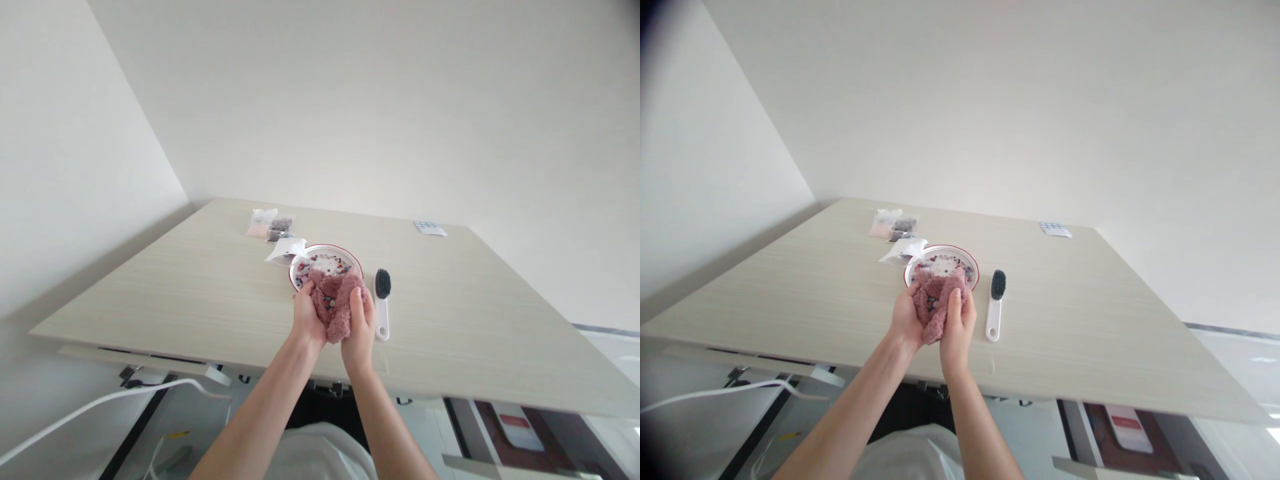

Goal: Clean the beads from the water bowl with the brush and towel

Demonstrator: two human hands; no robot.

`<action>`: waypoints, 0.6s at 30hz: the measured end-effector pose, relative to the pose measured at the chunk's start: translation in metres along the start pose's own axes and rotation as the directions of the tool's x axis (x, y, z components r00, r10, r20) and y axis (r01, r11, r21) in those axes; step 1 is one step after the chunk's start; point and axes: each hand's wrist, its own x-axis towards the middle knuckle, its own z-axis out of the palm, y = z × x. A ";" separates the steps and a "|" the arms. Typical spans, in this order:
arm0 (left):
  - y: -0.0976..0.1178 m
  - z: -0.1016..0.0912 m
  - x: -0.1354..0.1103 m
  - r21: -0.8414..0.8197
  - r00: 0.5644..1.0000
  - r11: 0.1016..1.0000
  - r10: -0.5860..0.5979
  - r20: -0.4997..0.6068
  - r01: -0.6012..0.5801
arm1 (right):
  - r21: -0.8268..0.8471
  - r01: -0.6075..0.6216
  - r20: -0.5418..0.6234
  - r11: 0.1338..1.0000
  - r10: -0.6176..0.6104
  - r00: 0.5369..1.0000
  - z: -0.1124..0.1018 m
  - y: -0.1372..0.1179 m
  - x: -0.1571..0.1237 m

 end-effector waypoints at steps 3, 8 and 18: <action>-0.018 0.000 -0.009 -0.013 0.989 0.989 0.149 -0.017 -0.149 | -0.318 0.113 0.106 0.942 -0.083 0.991 -0.004 -0.005 0.012; -0.040 -0.007 -0.022 0.147 0.936 0.927 0.353 -0.023 -0.346 | -0.435 0.058 0.051 0.899 -0.039 0.998 -0.002 -0.007 0.033; -0.037 -0.017 -0.025 0.227 0.936 0.914 0.352 -0.033 -0.336 | -0.466 0.037 0.031 0.884 -0.026 0.999 -0.003 -0.002 0.021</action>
